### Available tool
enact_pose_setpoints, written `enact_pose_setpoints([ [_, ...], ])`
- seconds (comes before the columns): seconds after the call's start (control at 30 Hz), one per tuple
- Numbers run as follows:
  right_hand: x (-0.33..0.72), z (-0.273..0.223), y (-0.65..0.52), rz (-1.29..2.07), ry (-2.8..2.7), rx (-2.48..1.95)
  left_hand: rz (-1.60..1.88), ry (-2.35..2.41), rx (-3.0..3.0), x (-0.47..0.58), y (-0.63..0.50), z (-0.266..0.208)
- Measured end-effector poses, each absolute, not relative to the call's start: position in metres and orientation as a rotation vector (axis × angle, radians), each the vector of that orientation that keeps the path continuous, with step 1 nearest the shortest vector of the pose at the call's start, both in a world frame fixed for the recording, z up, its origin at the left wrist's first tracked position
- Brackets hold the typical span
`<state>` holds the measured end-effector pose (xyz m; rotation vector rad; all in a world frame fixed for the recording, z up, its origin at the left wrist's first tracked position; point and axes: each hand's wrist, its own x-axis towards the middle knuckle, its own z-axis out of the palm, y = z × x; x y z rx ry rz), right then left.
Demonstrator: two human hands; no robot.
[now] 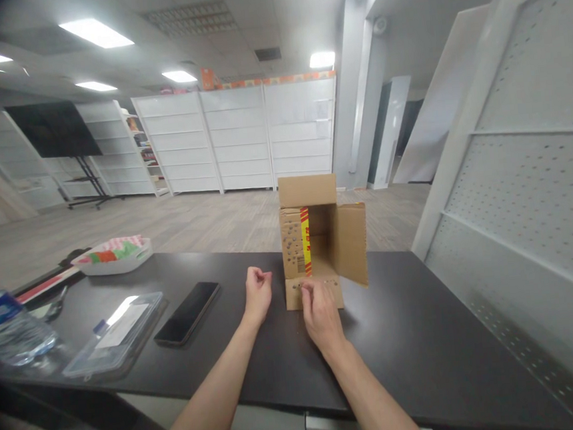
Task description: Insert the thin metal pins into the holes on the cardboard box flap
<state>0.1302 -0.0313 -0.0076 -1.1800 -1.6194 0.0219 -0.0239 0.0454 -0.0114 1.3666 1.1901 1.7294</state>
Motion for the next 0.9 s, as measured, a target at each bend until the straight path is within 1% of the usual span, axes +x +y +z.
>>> enact_pose_setpoints([
  [0.53, 0.133, -0.004, -0.043, 0.119, -1.591, -1.145, 1.745, 1.197, 1.322, -0.026, 0.049, -0.015],
  [0.9, 0.145, 0.011, -0.061, 0.125, -1.734, -1.113, 1.734, 1.196, 1.329, -0.025, 0.047, -0.012],
])
